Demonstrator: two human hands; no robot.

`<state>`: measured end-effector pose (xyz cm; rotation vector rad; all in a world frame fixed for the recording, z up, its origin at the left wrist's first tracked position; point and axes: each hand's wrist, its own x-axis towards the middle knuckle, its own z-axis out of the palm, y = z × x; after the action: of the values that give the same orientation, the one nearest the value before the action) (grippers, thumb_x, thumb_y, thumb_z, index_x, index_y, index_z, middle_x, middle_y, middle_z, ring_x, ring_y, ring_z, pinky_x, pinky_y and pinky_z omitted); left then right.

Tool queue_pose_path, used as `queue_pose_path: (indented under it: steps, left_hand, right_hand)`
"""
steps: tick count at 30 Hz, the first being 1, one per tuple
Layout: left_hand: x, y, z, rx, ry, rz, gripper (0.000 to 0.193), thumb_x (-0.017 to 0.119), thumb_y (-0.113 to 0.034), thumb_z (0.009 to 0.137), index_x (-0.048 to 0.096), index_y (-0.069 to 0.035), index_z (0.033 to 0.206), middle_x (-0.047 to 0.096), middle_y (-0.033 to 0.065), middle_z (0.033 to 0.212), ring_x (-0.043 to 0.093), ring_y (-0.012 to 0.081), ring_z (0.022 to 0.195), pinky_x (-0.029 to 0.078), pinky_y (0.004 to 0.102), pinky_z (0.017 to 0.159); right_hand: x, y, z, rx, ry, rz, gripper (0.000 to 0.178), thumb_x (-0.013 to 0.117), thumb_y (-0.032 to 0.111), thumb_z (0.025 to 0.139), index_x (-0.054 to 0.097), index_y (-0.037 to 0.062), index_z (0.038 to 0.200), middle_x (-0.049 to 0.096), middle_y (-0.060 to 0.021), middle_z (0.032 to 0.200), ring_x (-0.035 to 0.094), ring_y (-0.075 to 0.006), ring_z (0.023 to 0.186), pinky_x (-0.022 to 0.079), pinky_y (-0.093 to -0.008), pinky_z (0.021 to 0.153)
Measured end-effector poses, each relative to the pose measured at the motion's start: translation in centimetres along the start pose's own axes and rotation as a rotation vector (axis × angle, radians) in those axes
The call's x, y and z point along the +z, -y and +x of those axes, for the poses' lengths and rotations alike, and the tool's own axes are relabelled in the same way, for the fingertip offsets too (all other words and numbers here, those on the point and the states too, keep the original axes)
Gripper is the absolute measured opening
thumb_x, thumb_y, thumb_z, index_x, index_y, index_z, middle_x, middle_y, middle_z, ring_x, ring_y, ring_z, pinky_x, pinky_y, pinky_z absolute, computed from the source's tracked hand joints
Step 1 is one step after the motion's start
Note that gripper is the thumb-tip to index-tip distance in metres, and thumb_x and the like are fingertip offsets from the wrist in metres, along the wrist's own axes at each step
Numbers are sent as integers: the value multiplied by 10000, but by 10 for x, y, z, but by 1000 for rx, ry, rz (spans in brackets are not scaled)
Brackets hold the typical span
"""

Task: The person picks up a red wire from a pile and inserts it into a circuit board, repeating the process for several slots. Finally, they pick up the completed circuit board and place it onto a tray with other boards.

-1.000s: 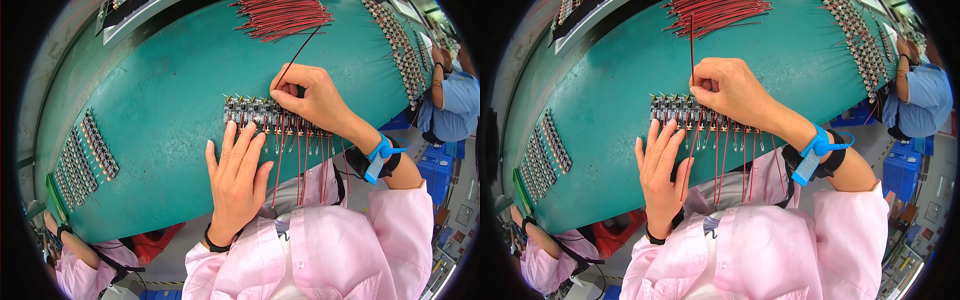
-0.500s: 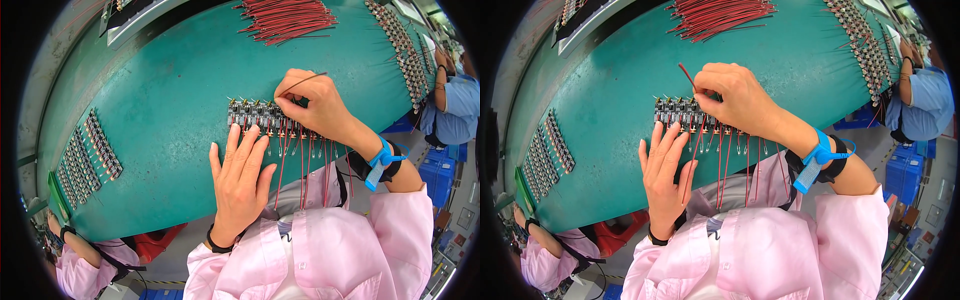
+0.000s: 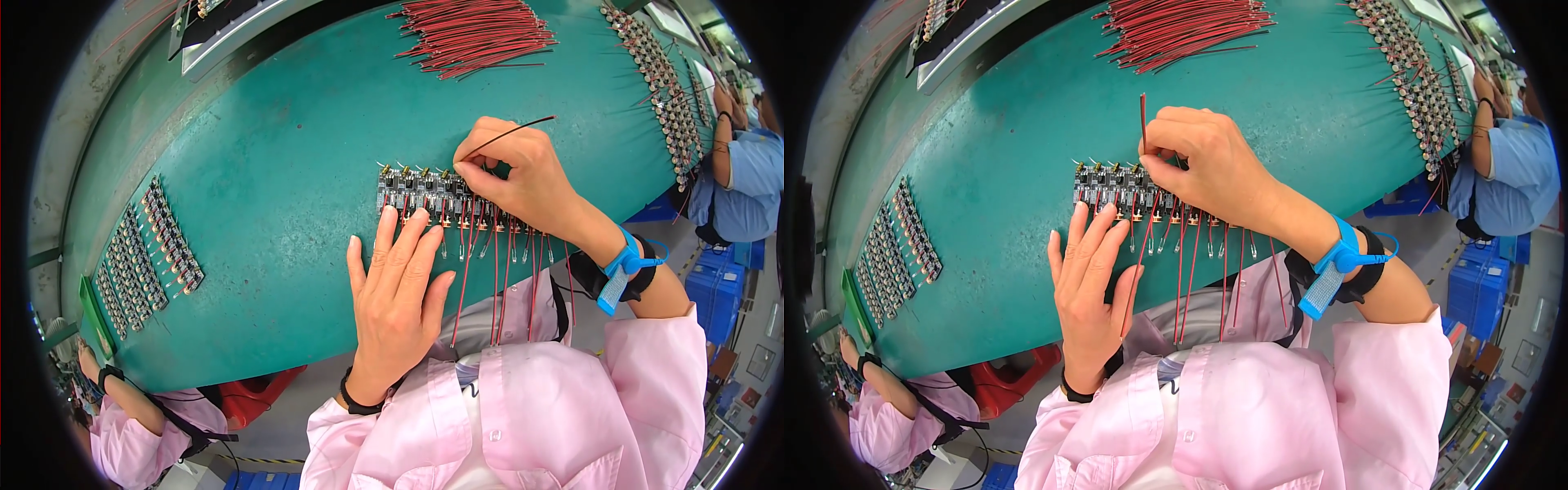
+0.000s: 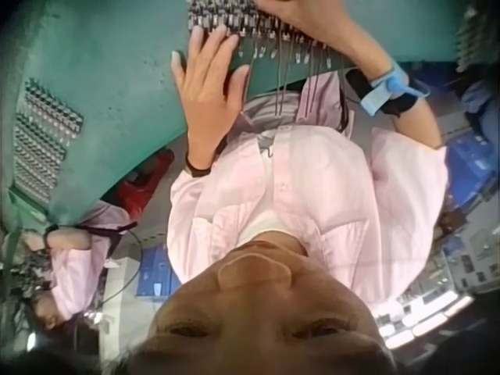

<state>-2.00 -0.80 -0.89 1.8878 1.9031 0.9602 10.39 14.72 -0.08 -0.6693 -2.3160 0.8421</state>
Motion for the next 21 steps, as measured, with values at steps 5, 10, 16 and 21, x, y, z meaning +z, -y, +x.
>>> queue_pose_path:
  steps: [5, 10, 16, 21]
  left_hand:
    - [0, 0, 0, 3, 0, -2, 378, 581, -129, 766, 511, -55, 1130, 468, 98, 1222, 365, 300, 1200, 172, 515, 967]
    - [0, -1, 1, 8, 0, -2, 382, 581, -126, 765, 509, -52, 1133, 468, 100, 1221, 365, 303, 1199, 175, 516, 964]
    - [-1, -2, 2, -4, -8, -2, 374, 581, -66, 744, 525, -39, 1113, 488, 107, 1198, 377, 312, 1188, 191, 491, 974]
    - [0, -1, 1, 5, -5, 1, 385, 584, -127, 762, 510, -53, 1132, 471, 98, 1220, 371, 305, 1194, 181, 514, 963]
  right_hand:
    - [0, 0, 0, 10, -2, 5, 56, 603, -14, 667, 566, -11, 709, 521, -69, 628, 506, -163, 559, 404, -251, 498]
    - [0, 0, -1, -11, 0, -36, 53, 602, -15, 669, 568, -11, 710, 521, -65, 626, 508, -157, 555, 405, -248, 497]
    - [-1, 0, 0, 10, -5, 37, 46, 603, -13, 673, 570, -12, 706, 525, -59, 626, 510, -145, 548, 407, -243, 498]
    - [-1, 0, 0, 10, 0, 24, 44, 603, -11, 677, 570, -14, 706, 530, -60, 632, 513, -144, 547, 411, -241, 497]
